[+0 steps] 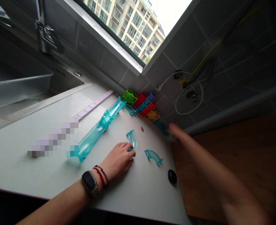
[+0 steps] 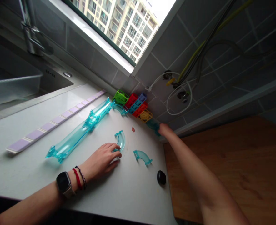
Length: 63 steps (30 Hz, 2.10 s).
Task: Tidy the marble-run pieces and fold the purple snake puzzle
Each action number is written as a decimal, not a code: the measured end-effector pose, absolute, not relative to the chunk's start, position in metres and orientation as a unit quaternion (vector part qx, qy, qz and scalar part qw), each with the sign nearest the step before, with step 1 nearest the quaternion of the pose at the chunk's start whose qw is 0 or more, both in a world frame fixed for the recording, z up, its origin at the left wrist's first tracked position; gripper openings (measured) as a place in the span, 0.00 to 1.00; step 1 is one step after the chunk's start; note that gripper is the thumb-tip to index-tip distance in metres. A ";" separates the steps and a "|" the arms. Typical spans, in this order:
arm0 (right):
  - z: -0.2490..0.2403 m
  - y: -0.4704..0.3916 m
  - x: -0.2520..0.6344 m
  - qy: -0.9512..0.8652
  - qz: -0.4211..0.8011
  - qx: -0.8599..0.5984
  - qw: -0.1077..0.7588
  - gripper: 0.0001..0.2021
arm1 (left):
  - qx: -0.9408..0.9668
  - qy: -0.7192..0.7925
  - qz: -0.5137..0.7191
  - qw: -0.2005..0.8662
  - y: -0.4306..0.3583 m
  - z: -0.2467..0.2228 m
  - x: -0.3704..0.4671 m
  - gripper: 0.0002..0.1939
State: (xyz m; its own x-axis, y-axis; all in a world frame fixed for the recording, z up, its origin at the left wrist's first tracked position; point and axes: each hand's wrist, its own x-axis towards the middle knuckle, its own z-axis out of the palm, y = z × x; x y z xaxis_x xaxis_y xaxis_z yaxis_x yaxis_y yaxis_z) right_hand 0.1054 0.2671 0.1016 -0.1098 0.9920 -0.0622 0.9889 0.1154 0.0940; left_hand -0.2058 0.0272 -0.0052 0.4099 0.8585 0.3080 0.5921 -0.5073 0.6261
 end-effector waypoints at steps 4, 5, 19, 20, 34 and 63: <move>0.108 0.189 0.076 0.811 -0.071 0.568 0.117 0.20 | 0.802 0.456 0.318 0.218 0.027 -0.003 -0.207 0.14; 0.104 0.166 0.070 0.825 -0.084 0.545 0.125 0.24 | 0.798 0.459 0.324 0.217 0.027 -0.003 -0.208 0.14; 0.050 0.085 0.076 0.800 -0.138 0.583 0.036 0.16 | 0.739 0.507 0.389 0.214 0.018 -0.012 -0.211 0.24; 0.047 0.084 0.075 0.795 -0.150 0.588 0.014 0.15 | 0.732 0.514 0.392 0.213 0.018 -0.012 -0.211 0.23; -0.004 0.088 0.020 0.476 -0.505 0.532 -0.485 0.16 | 0.560 0.467 0.549 0.409 0.022 0.000 -0.212 0.24; 0.006 0.055 0.005 0.538 -0.664 0.296 -0.428 0.16 | 0.477 0.456 0.461 0.593 0.012 0.012 -0.207 0.25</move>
State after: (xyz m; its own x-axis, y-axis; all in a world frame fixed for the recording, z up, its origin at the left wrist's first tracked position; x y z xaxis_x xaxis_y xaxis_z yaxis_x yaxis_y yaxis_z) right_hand 0.0054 0.0552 0.0063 -0.4587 0.8860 0.0679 -0.2503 -0.0556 -0.9666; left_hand -0.2071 0.0122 0.0124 0.1596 0.9819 -0.1020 -0.1113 0.1205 0.9864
